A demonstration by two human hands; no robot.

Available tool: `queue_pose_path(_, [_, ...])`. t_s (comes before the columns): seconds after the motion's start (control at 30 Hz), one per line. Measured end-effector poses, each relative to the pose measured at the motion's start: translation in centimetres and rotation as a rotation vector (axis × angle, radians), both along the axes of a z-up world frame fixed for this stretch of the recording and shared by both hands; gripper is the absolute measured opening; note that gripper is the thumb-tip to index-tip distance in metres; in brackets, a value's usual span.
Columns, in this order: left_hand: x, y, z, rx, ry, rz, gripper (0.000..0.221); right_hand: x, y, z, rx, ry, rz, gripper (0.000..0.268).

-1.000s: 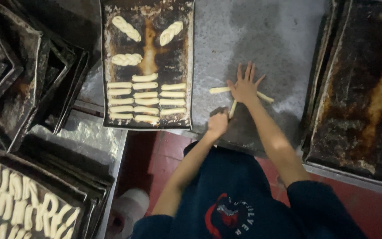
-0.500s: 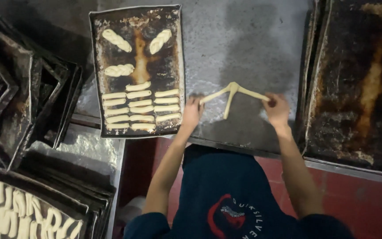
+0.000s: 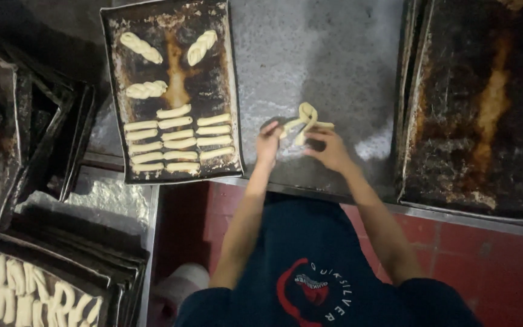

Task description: Braiding strips of dough into loaves and placing them on baking trays in a bakery.

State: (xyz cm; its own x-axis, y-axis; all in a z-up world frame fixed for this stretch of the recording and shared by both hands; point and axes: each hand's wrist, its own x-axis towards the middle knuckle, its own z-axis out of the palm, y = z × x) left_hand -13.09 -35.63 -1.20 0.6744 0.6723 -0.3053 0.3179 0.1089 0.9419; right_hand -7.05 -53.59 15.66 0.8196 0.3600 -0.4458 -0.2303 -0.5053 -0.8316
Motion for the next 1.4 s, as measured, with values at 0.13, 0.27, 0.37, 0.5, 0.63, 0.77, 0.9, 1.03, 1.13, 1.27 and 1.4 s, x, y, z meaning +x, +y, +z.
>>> queue_pose_path(0.13, [1.9,-5.9,-0.5,-0.087,-0.054,-0.200,0.034,2.9,-1.2,-6.7,-0.248,-0.354,0.102,0.030])
queue_pose_path(0.27, [0.4,-8.7,8.8,0.073,0.053,-0.517,0.031,3.5,-1.8,-7.2,-0.157,-0.260,-0.121,0.023])
queue_pose_path(0.37, [-1.1,-5.1,11.8,0.536,-0.039,-0.403,0.020,0.6,-0.7,-6.3,-0.134,-0.236,-0.109,0.019])
queue_pose_path(0.5, [-2.1,-2.9,3.6,0.830,0.029,-0.428,0.025,-2.2,-0.1,-8.0,-0.181,-0.191,-0.033,0.031])
queue_pose_path(0.63, [-1.3,-4.8,-1.2,0.906,-0.089,-0.555,0.021,-2.6,-0.3,-6.7,-0.269,-0.395,0.073,0.015])
queue_pose_path(0.77, [-1.4,-5.8,-2.2,1.079,-0.162,-0.656,0.027,-1.6,-1.4,-12.9,-0.234,-0.458,-0.030,0.014])
queue_pose_path(0.9, [-2.2,-6.2,-0.7,1.080,-0.128,-0.687,0.046,-4.0,-0.3,-6.9,-0.063,-0.478,-0.057,0.018])
queue_pose_path(1.03, [-1.1,-4.0,15.7,0.755,0.127,-0.964,0.033,-5.0,1.4,-6.2,-0.058,-0.279,-0.169,0.041])
queue_pose_path(1.13, [2.1,-2.4,15.5,0.946,0.280,-1.011,0.055,-4.5,1.8,-8.3,-0.014,-0.304,-0.244,0.036])
queue_pose_path(1.27, [7.8,-0.9,5.0,1.272,0.195,-1.107,0.043,-4.9,1.5,-7.1,-0.005,-0.403,-0.213,0.030])
queue_pose_path(1.4, [8.7,1.5,5.0,1.253,0.156,-1.255,0.037,-3.9,3.2,-2.8,-0.178,-0.349,-0.142,0.028])
